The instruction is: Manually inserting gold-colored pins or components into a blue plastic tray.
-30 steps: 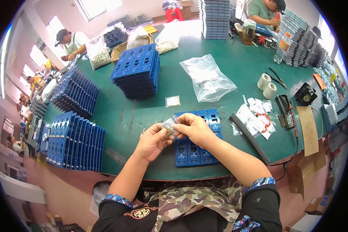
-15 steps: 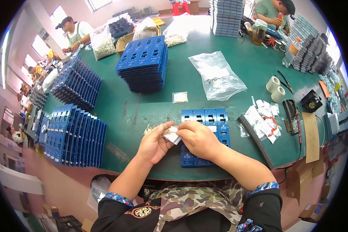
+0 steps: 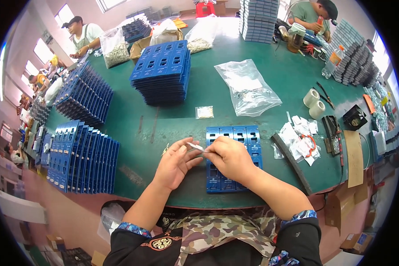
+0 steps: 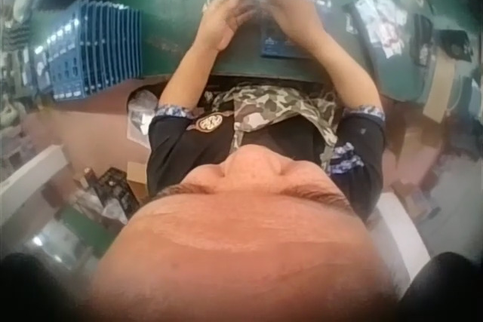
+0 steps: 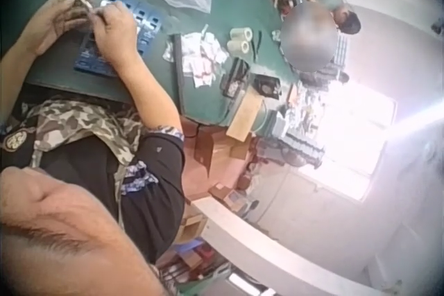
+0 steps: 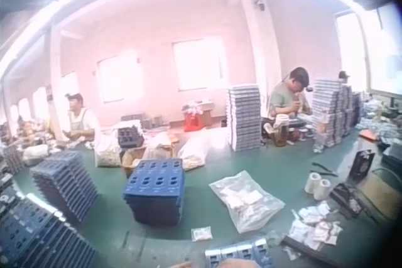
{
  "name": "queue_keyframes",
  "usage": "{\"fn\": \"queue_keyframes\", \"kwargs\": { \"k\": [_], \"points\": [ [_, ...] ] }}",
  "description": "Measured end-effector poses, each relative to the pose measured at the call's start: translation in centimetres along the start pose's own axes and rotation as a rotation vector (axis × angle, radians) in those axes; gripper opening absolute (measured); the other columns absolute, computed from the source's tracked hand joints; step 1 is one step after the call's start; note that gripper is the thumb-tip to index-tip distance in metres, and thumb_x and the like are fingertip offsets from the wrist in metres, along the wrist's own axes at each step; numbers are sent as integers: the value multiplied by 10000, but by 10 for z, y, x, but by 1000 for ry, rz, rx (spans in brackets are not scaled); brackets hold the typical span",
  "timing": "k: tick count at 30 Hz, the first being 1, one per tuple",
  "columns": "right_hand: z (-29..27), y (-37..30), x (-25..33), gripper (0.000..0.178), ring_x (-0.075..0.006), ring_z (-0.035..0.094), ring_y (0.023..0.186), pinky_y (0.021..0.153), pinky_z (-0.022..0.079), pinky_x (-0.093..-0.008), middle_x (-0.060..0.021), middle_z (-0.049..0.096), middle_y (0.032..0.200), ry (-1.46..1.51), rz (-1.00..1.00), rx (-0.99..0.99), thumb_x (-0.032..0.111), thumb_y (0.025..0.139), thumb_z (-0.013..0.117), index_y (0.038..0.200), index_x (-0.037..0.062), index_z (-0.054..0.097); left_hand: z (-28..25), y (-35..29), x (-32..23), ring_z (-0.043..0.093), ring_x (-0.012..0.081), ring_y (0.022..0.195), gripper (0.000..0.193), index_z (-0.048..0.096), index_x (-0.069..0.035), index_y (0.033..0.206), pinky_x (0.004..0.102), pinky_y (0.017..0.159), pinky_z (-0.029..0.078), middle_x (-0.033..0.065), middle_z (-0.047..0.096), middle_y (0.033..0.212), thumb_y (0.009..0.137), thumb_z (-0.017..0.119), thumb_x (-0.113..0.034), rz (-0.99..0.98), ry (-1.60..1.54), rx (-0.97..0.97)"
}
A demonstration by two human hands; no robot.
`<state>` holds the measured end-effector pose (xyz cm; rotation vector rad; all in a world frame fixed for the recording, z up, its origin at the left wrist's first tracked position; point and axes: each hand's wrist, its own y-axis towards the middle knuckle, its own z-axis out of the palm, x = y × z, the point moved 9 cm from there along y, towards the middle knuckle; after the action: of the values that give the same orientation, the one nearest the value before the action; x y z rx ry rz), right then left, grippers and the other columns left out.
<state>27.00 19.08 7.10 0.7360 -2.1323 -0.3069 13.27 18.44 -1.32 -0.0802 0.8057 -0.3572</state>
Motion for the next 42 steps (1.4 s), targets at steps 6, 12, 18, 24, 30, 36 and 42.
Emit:
{"fn": "queue_keyframes", "kwargs": {
  "k": [6, 12, 18, 24, 30, 36, 42],
  "points": [
    [26, -13, -43, 181, -100, 560, 640, 582, 457, -263, -38, 630, 736, 467, 538, 233, 160, 816, 721, 833, -5, 648, 20, -2, -6, 560, 121, 977, 370, 473, -24, 1240, 274, 820, 471, 86, 586, 1091, 916, 616, -131, 151, 363, 27],
    [32, -23, -43, 163, -98, 612, 685, 614, 496, -231, -31, 650, 796, 892, 714, 326, 169, 895, 644, 919, 8, 647, 16, 2, -2, 589, 102, 809, 225, 527, -21, 1102, 250, 699, 472, 48, 633, 906, 913, 612, -108, 58, 400, 28],
    [26, -23, -45, 153, -89, 598, 664, 606, 484, -227, -23, 638, 781, 840, 684, 320, 164, 902, 631, 891, 12, 648, 22, -6, -41, 582, 102, 775, 245, 539, -19, 1088, 245, 685, 477, 30, 625, 881, 903, 638, -147, 638, 790, -213],
    [0, -9, -8, 131, -341, 622, 765, 675, 500, -397, -159, 630, 786, 143, 143, 156, 150, 784, 629, 783, 19, 621, 36, -1, -6, 574, 87, 750, 159, 588, -7, 980, 231, 689, 479, 27, 624, 847, 914, 626, -146, 167, 847, 8],
    [4, -13, -15, 178, -337, 625, 783, 705, 500, -413, -153, 634, 792, 107, 127, 213, 207, 800, 640, 807, 30, 626, 34, 3, 10, 622, 116, 803, 195, 627, 20, 1032, 250, 736, 520, 67, 664, 904, 959, 549, -144, -22, 727, 45],
    [-2, -14, -16, 165, -279, 632, 766, 680, 499, -361, -116, 645, 807, 127, 136, 179, 192, 789, 682, 833, 38, 644, 37, 6, 1, 588, 103, 722, 140, 594, -7, 915, 249, 661, 489, 46, 634, 815, 950, 561, -139, 35, 822, 50],
    [-2, -15, -30, 197, -229, 668, 732, 680, 512, -328, -137, 680, 780, 341, 334, 215, 202, 782, 677, 833, 12, 664, 41, 11, 4, 522, 79, 671, 174, 561, -54, 826, 229, 623, 432, 23, 601, 745, 926, 612, -187, 19, 641, 21]
  ]
}}
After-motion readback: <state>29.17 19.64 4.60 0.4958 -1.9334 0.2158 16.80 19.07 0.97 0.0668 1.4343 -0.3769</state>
